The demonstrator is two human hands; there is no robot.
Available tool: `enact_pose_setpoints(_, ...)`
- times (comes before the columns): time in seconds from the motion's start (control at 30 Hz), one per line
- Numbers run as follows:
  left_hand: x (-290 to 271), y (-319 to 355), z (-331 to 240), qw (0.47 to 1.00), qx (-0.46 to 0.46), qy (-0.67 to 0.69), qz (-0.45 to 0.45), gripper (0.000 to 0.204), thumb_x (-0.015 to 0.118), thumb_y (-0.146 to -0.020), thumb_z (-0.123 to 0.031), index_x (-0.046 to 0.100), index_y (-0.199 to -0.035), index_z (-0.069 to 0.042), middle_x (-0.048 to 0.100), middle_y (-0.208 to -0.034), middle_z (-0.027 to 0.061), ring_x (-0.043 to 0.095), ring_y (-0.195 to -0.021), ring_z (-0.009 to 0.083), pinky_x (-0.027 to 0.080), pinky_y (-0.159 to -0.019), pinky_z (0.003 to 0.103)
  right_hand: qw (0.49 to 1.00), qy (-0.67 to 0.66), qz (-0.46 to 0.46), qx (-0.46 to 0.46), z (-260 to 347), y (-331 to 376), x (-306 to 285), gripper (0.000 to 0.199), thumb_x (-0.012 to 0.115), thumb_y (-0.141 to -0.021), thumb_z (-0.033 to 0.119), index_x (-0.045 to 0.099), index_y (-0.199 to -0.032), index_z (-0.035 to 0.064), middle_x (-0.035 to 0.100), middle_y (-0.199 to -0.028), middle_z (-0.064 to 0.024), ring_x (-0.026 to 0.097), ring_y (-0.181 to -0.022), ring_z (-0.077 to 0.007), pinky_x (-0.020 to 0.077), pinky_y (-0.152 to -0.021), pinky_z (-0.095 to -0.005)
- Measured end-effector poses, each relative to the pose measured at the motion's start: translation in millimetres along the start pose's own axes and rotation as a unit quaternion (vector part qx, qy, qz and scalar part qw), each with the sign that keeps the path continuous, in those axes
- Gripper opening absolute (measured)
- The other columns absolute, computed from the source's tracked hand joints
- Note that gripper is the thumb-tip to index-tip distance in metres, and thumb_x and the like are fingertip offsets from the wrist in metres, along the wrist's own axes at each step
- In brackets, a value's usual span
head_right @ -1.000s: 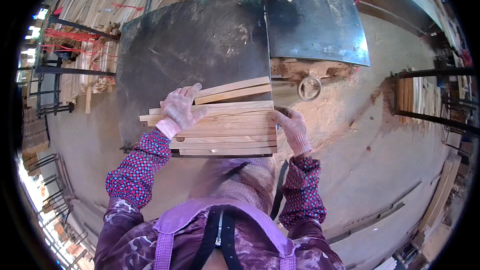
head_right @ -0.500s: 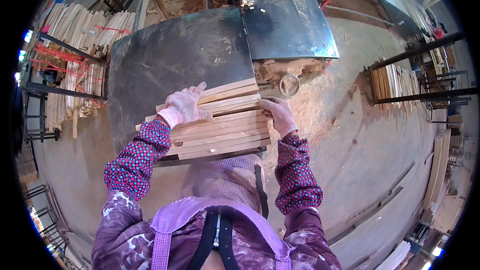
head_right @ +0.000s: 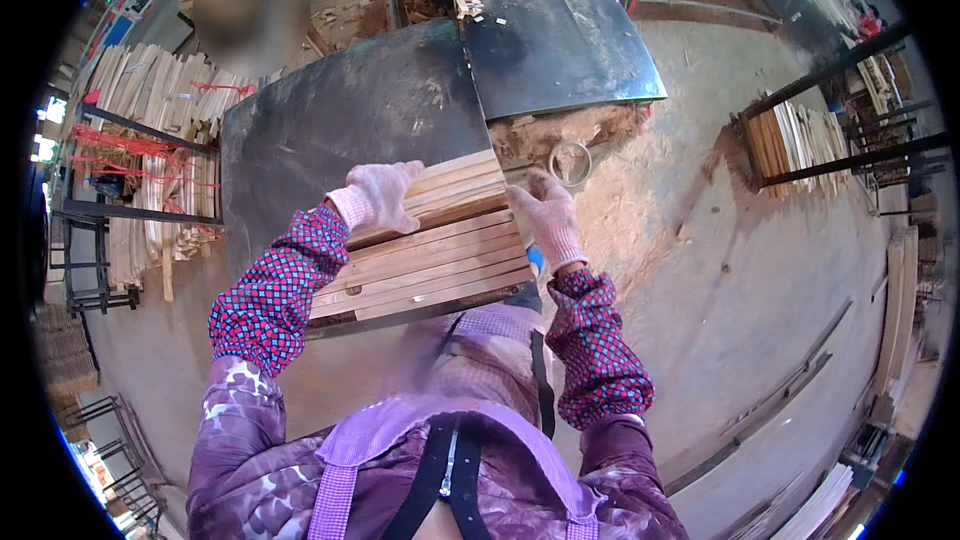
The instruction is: The person moves a long stack of wooden planks from a conveyor to the floor, then sits to sort and align smaller planks by hand. They gather the sorted pieces into bundles and carry them to a metal table, where they stack and arrange the planks into neat piles.
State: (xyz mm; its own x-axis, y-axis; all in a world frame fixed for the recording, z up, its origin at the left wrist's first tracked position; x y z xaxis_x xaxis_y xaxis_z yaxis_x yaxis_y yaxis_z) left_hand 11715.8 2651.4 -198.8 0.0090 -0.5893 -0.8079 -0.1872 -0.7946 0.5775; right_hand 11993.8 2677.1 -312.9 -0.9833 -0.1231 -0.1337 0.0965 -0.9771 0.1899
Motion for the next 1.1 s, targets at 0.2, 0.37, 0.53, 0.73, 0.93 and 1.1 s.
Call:
enact_pose_setpoints(0.2, -78.9, 0.0, -56.6, 0.989, 0.068, -0.107, -0.070, 0.072, 0.080, -0.065, -0.043, 0.053, -0.122, -0.007, 0.068, -0.108, 0.0151, 0.070, -0.096, 0.0325, 0.058, -0.077, 0.044, 0.788, 0.504, -0.005, -0.353, 179.5, 33.3, -24.5, 0.103, 0.088, -0.060, 0.043, 0.040, -0.143, 0.0045, 0.045, -0.145, -0.0172, 0.038, -0.138, -0.0355, 0.0321, -0.113, -0.0491)
enact_pose_setpoints(0.37, -149.1, -9.8, -165.4, 0.964, 0.163, -0.207, -0.028, 0.068, 0.079, -0.066, -0.041, 0.056, -0.119, -0.005, 0.069, -0.107, 0.0136, 0.071, -0.097, 0.0308, 0.058, -0.074, 0.046, 0.759, 0.567, 0.098, -0.305, 183.9, 6.1, -75.9, 0.098, 0.086, -0.060, 0.038, 0.040, -0.141, 0.0068, 0.056, -0.129, -0.0169, 0.053, -0.122, -0.0363, 0.0439, -0.100, -0.0469)
enact_pose_setpoints(0.53, -171.6, -61.4, -267.9, 0.965, 0.224, -0.126, -0.053, 0.067, 0.082, -0.062, -0.040, 0.059, -0.116, -0.006, 0.069, -0.106, 0.0153, 0.069, -0.099, 0.0333, 0.056, -0.081, 0.044, 0.909, 0.359, 0.156, -0.145, 128.1, 8.5, -191.7, 0.087, 0.083, -0.060, 0.039, 0.049, -0.133, 0.0053, 0.066, -0.107, -0.0180, 0.065, -0.101, -0.0334, 0.0520, -0.087, -0.0427)
enact_pose_setpoints(0.73, -167.1, -174.5, -349.9, 0.800, 0.360, 0.311, -0.367, 0.071, 0.076, -0.085, -0.031, 0.046, -0.141, 0.001, 0.057, -0.135, 0.0171, 0.057, -0.122, 0.0317, 0.045, -0.106, 0.042, 0.986, -0.007, 0.067, 0.156, 18.9, 48.9, -371.3, 0.077, 0.082, -0.067, 0.032, 0.057, -0.132, -0.0001, 0.069, -0.109, -0.0124, 0.065, -0.098, -0.0178, 0.0528, -0.086, -0.0326)
enact_pose_setpoints(0.93, -43.3, -292.6, -435.8, 0.961, 0.232, -0.041, -0.147, 0.048, 0.055, -0.094, -0.026, 0.051, -0.136, -0.001, 0.057, -0.131, 0.0194, 0.052, -0.125, 0.0363, 0.041, -0.106, 0.045, 0.932, -0.258, -0.138, 0.216, -66.7, 83.4, -517.3, 0.066, 0.078, -0.074, 0.031, 0.059, -0.127, -0.0033, 0.069, -0.104, -0.0097, 0.065, -0.088, -0.0150, 0.0544, -0.080, -0.0314)
enact_pose_setpoints(1.1, 133.4, -392.5, -372.9, 0.973, 0.107, 0.147, 0.141, 0.071, 0.057, -0.088, -0.053, 0.055, -0.134, 0.001, 0.056, -0.136, 0.0279, 0.053, -0.128, 0.0393, 0.040, -0.108, 0.044, 0.909, -0.188, -0.261, 0.266, -107.3, 65.1, -606.5, 0.061, 0.076, -0.076, 0.028, 0.059, -0.126, -0.0040, 0.068, -0.101, -0.0092, 0.066, -0.085, -0.0163, 0.0552, -0.078, -0.0325)
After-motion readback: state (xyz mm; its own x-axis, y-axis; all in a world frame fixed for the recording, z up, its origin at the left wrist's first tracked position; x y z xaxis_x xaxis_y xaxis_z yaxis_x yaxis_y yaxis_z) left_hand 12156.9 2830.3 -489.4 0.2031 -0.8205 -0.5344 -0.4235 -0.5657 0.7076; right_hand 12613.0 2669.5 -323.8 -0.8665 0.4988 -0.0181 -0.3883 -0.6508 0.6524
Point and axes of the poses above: each hand's wrist, its own y-axis away from the middle knuckle, its own x-axis out of the palm, z = x × y, the point moved 2 cm from there along -y, towards the middle knuckle
